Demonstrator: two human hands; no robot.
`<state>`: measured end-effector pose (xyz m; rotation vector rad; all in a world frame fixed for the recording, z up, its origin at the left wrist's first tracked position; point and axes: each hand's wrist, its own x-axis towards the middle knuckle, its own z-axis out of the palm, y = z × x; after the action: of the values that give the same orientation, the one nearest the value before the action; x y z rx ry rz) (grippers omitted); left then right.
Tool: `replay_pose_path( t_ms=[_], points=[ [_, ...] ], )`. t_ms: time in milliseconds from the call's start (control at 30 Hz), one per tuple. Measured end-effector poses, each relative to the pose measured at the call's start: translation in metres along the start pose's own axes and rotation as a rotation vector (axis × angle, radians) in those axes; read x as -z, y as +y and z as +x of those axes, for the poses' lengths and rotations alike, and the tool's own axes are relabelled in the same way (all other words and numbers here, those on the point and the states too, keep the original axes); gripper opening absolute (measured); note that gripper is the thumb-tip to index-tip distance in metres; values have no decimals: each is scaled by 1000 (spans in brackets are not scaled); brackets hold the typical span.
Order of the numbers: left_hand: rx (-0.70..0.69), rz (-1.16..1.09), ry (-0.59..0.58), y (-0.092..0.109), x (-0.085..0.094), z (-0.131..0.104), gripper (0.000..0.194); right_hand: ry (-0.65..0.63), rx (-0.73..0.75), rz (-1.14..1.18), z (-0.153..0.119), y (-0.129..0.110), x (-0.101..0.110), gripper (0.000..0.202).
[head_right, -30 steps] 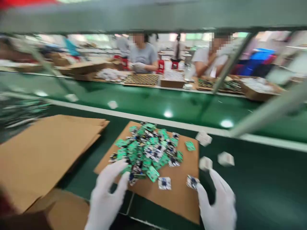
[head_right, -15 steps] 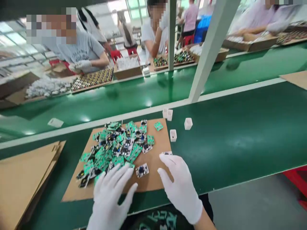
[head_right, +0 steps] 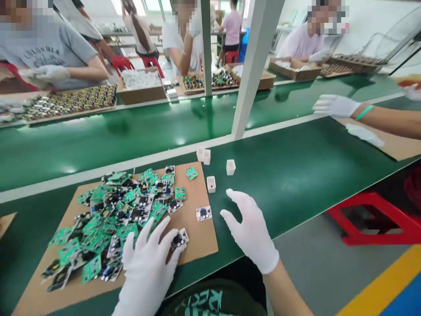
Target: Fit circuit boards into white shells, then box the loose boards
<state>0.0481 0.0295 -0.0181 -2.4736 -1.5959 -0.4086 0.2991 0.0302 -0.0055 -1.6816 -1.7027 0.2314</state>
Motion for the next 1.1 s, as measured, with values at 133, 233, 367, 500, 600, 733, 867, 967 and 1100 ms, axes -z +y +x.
replay_pose_path(
  t_ms=[133,233,367,500,600,733,867,967,1100],
  points=[
    [-64,-51,36,5,-1,9,25,-164,6,41,40,1,-9,63],
    [-46,-162,58,5,18,3,33,-264,64,24,70,-5,-11,56],
    [82,-472,118,3,34,-18,46,-393,42,67,86,-15,-8,27],
    [289,-672,-3,2,32,-39,63,-499,192,285,64,-58,1,13],
    [241,-679,-101,2,25,-41,61,-640,384,444,32,-85,-4,25],
    [227,-744,-88,-4,22,-37,43,-507,431,344,10,-78,-18,59],
    [372,-845,-78,-12,25,-44,41,-398,450,-99,8,-57,-30,57],
    [461,-993,-138,-15,26,-51,39,-423,511,-233,4,-49,-42,30],
    [535,-1128,-168,-17,25,-55,37,-338,539,-145,-3,-46,-49,13]
  ],
)
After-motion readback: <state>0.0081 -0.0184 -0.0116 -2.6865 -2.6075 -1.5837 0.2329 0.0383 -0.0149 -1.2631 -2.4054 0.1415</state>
